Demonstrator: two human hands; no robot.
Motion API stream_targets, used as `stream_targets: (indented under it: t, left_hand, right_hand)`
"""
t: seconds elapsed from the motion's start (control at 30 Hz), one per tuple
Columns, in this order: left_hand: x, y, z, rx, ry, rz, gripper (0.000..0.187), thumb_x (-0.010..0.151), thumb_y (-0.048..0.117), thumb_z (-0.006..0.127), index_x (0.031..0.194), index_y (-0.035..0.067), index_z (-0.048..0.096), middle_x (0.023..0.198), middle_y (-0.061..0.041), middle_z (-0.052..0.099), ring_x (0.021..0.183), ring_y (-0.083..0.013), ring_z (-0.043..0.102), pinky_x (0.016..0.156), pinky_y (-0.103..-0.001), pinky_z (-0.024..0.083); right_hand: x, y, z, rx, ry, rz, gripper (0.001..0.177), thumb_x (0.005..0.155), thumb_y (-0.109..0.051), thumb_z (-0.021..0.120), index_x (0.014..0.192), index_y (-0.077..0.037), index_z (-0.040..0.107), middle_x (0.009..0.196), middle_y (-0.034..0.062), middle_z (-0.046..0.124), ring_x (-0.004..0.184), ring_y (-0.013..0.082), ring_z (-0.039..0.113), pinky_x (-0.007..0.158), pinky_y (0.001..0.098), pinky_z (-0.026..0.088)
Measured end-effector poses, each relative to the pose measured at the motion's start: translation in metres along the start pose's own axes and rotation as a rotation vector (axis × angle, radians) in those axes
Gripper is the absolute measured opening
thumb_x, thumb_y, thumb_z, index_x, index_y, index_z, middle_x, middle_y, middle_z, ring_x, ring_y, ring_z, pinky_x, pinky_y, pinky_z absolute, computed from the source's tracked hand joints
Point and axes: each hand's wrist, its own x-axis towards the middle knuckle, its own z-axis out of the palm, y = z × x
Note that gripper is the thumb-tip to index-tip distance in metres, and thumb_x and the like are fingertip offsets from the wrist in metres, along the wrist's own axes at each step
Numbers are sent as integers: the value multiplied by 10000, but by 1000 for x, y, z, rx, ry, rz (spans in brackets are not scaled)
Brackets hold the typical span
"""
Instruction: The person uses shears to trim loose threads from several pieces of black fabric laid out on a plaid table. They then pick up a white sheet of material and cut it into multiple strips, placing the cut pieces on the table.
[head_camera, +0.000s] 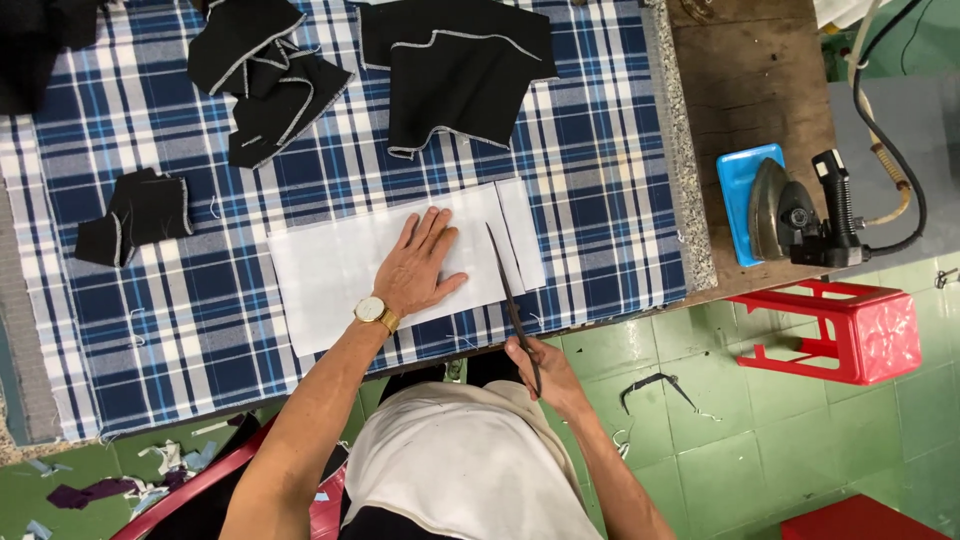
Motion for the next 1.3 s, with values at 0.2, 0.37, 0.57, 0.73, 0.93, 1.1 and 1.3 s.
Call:
stream_targets:
  t: [0.2,0.37,0.57,0.73,0.93,1.1,1.3]
  left_hand:
    - [0,0,-1,4,-30,-16,783,976,698,430,1441,69,471,1638,-178,344,1560,-298,230,1304,-488,108]
    - [1,1,-3,6,-26,-19,777,971,692,445,1430,66,476,1639,-177,345,1561,-297,229,1304,-490,109]
    - [0,0,-3,-1,2,-3,784,959,690,476,1429,63,472,1638,-176,343,1555,-304,238,1297,-495,127]
    - [1,1,-4,-2,5,-6,779,962,692,473,1421,63,477,1627,-178,361,1550,-300,252,1299,-491,132]
    - [1,1,-6,-6,3,-11,782,967,698,459,1423,64,475,1628,-175,363,1547,-300,260,1300,-492,128]
    - [0,1,-4,-13,6,-7,774,972,694,456,1422,65,475,1626,-178,366,1542,-304,273,1295,-495,140]
    - [0,1,-3,-7,-5,-23,772,974,712,429,1427,87,464,1631,-164,360,1541,-294,274,1302,-490,135]
  right_hand:
    - [17,-8,7,-18,-1,-63,455,936,-404,748,1135,4,734,524,117,591,437,178,601,318,266,518]
    - [24,3,5,15,36,-76,395,929,-297,775,1136,36,730,479,117,555,366,171,544,281,255,465]
    - [21,-7,1,-8,-1,-52,444,963,-361,734,1150,43,723,505,118,577,404,176,570,307,265,489]
    - [27,-30,7,-36,-10,-57,491,953,-408,739,1152,40,711,524,114,571,422,180,572,307,270,479]
    - [46,-38,13,-62,-14,-74,473,959,-436,723,1049,29,708,527,107,557,429,180,568,311,274,467]
    - [42,-41,14,-39,-11,-120,345,966,-335,721,957,10,723,497,95,551,399,168,543,303,261,442]
    - [10,-26,-7,3,25,-228,555,949,-437,744,1197,56,687,482,99,579,354,149,546,315,248,418]
